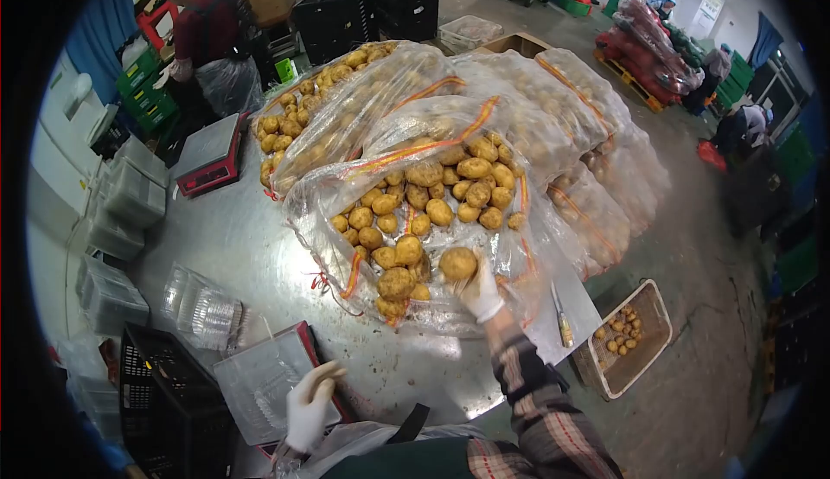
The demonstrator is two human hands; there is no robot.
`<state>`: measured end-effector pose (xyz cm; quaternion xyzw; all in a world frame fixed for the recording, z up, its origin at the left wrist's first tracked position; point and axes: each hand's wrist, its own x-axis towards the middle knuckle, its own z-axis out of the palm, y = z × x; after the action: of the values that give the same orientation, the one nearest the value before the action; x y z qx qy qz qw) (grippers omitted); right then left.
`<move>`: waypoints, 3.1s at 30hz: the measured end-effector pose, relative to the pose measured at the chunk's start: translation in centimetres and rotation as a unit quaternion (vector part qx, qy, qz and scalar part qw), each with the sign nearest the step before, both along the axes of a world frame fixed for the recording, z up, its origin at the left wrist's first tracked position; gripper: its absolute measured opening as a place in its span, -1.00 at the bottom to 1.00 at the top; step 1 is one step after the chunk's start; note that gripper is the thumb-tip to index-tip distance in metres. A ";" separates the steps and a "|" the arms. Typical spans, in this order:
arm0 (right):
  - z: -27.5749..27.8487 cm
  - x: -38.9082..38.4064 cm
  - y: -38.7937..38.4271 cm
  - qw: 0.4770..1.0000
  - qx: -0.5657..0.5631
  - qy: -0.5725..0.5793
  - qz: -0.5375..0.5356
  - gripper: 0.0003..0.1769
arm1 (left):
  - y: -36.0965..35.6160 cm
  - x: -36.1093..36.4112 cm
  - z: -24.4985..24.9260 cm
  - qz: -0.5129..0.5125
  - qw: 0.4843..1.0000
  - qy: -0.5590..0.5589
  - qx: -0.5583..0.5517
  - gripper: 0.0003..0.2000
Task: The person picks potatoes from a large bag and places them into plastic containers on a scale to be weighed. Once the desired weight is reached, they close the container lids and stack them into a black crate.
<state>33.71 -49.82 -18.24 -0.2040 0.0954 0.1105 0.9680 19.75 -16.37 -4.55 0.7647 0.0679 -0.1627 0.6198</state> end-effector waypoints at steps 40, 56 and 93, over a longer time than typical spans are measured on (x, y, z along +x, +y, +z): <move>9.9 -7.5 12.6 0.854 -0.310 -0.100 0.406 -0.13 | -1.5 2.7 -0.3 -0.104 0.980 -0.007 -0.170 -0.25; 16.6 -12.3 14.3 0.734 -0.387 -0.232 0.508 -0.67 | 4.3 -5.0 0.0 -0.004 0.836 0.178 -0.519 -0.35; 0.3 11.1 -13.7 0.836 -0.540 0.046 -0.086 -0.61 | 15.1 -6.8 -10.0 0.199 0.857 -0.189 0.437 -0.52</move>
<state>44.83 -63.51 -17.98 -0.6802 0.2013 -0.0331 0.7041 12.98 -1.28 -14.59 0.9432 0.1645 0.1579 0.2417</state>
